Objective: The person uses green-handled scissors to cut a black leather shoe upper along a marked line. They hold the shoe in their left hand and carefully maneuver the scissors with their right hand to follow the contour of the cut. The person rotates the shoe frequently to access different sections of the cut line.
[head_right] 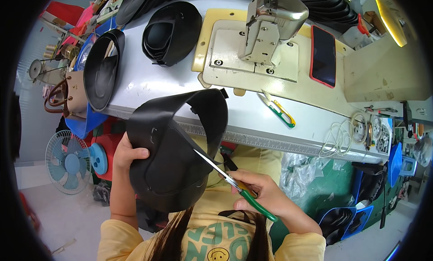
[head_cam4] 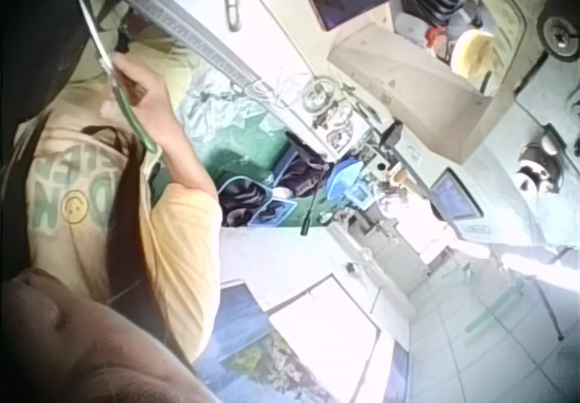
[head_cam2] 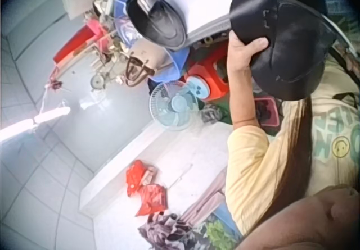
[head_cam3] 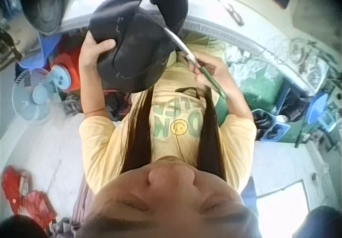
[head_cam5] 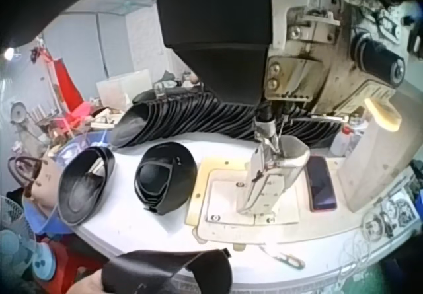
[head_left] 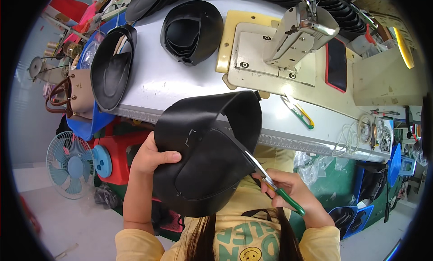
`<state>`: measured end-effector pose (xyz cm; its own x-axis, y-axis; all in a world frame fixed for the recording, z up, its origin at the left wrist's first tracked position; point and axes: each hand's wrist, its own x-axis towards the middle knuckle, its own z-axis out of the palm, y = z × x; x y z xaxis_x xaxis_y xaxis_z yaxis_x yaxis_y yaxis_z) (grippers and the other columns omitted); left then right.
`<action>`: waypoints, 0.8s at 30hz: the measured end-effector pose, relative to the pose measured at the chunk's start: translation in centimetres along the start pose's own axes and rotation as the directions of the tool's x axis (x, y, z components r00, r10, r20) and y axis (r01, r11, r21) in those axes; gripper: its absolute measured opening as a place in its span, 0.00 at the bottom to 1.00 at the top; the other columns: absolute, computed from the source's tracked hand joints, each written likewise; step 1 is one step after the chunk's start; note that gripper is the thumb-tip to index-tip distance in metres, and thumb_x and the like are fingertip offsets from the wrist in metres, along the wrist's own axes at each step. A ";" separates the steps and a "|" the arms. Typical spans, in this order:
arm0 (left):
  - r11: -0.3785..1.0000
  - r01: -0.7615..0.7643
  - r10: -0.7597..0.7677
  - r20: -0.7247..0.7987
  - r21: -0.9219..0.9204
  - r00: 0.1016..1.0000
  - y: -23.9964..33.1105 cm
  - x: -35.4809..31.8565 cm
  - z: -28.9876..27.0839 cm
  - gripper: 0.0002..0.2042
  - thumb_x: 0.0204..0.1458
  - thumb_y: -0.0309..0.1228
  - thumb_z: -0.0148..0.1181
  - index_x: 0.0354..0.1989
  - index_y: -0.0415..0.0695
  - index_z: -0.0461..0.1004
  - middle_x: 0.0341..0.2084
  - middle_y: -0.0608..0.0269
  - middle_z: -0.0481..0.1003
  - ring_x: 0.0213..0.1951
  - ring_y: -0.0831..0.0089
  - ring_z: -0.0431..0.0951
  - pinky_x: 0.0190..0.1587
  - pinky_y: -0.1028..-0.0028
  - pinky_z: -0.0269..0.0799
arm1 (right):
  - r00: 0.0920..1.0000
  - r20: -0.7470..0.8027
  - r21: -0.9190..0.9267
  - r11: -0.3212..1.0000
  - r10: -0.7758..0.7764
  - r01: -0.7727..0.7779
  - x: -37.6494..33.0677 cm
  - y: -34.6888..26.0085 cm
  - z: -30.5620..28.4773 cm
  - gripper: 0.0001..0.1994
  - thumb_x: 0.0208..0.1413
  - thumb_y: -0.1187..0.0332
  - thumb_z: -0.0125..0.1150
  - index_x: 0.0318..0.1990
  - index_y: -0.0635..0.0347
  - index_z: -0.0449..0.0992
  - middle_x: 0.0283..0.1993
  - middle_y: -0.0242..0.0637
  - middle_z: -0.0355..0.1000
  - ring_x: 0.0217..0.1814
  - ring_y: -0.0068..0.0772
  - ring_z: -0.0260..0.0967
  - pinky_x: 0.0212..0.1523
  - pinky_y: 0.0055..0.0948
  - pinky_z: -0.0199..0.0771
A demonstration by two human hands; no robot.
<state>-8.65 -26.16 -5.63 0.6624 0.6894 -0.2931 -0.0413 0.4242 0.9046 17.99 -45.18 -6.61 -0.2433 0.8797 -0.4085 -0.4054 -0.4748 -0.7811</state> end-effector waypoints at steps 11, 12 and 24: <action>1.000 0.001 -0.002 0.047 0.007 0.999 -0.4 0.5 -0.6 0.23 0.35 0.21 0.64 0.45 0.37 0.69 0.40 0.62 0.73 0.43 0.75 0.71 0.49 0.74 0.63 | 0.998 -0.058 -0.034 0.999 -0.027 0.025 0.1 -0.1 0.7 0.31 0.37 0.64 0.72 0.51 0.64 0.68 0.33 0.27 0.62 0.33 0.17 0.57 0.35 0.16 0.59; 1.000 0.002 -0.002 0.048 0.005 0.999 -0.3 0.5 -0.6 0.23 0.35 0.21 0.64 0.45 0.37 0.69 0.40 0.62 0.73 0.43 0.75 0.71 0.49 0.74 0.63 | 0.998 -0.063 -0.035 0.999 -0.027 0.025 0.0 -0.1 0.7 0.30 0.37 0.64 0.71 0.51 0.64 0.68 0.33 0.27 0.62 0.32 0.17 0.57 0.34 0.16 0.59; 0.999 -0.023 0.021 0.044 0.033 0.999 1.0 0.5 -0.9 0.22 0.35 0.20 0.65 0.43 0.37 0.71 0.39 0.63 0.74 0.42 0.77 0.71 0.48 0.75 0.63 | 0.992 -0.124 -0.118 0.993 -0.013 -0.002 -0.5 0.0 1.1 0.28 0.37 0.67 0.72 0.49 0.64 0.70 0.27 0.23 0.60 0.27 0.12 0.52 0.27 0.13 0.53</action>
<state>-9.05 -24.85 -5.11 0.6934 0.6721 -0.2599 -0.0314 0.3886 0.9209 17.14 -45.63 -5.95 -0.1274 0.8820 -0.4537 -0.2982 -0.4703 -0.8306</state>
